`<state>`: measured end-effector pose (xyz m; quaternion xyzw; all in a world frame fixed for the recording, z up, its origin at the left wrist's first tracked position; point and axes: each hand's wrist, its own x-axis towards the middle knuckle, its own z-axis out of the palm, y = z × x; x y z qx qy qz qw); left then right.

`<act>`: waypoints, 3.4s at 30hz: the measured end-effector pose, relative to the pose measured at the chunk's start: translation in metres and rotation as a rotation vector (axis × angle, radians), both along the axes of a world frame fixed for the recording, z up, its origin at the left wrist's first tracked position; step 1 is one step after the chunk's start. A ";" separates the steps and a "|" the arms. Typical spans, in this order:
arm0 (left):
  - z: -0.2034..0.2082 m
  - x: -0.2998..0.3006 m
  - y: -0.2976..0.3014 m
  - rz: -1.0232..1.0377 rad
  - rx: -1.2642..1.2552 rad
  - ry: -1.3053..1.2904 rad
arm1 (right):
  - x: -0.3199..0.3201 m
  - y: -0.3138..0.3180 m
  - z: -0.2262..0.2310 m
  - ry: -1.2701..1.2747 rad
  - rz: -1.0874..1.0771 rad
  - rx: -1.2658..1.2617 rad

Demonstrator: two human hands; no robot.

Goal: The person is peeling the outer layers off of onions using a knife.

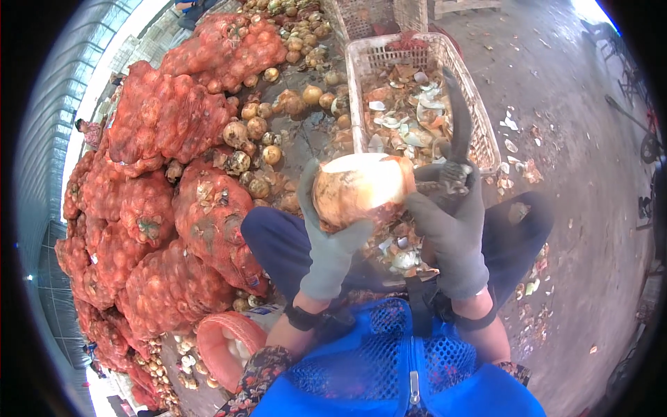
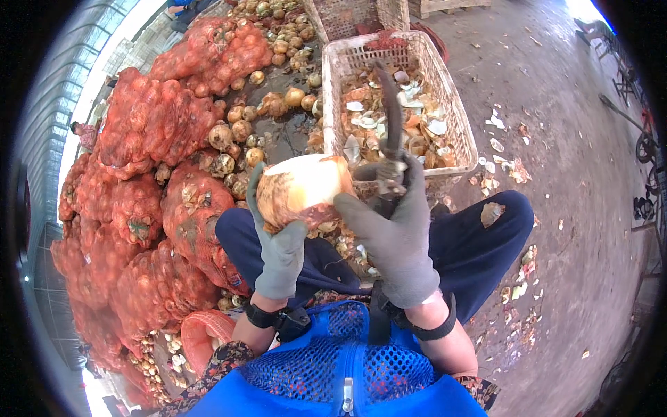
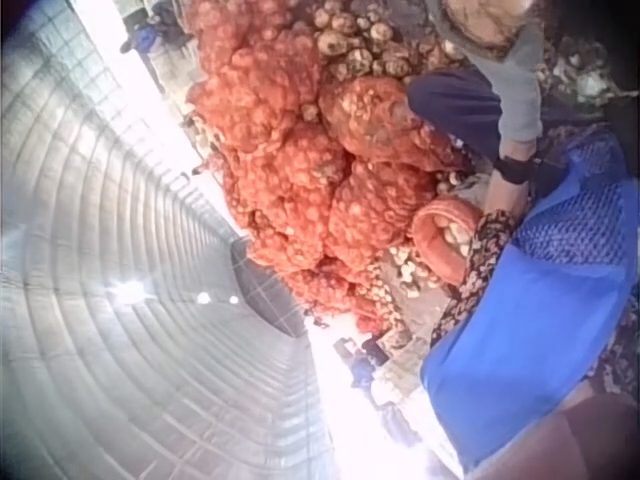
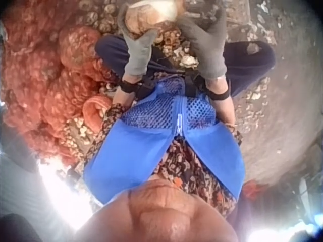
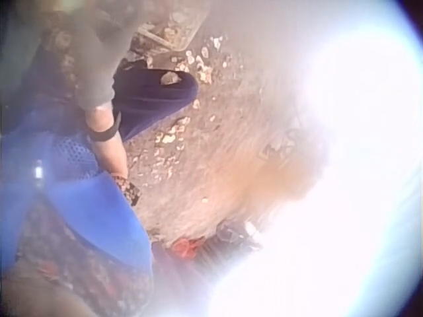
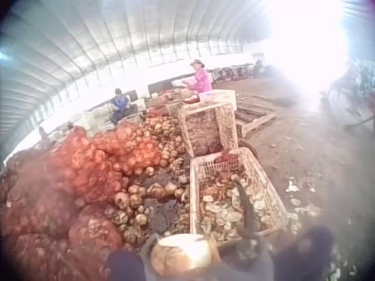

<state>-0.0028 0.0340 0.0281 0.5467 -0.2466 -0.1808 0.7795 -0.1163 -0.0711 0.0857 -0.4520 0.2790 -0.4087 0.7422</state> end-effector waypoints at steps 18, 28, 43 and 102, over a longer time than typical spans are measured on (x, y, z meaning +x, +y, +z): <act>-0.003 0.005 0.025 -0.221 -0.265 0.458 | -0.041 0.001 0.004 0.352 0.340 -0.218; 0.004 0.028 0.024 -0.117 -0.054 -0.200 | -0.054 -0.021 0.037 0.586 0.767 -0.221; 0.031 0.018 -0.021 0.007 -0.400 0.260 | -0.027 0.037 -0.025 0.492 0.374 -0.686; 0.009 -0.022 0.061 -0.535 0.100 0.708 | -0.026 -0.038 -0.021 0.597 0.668 -1.165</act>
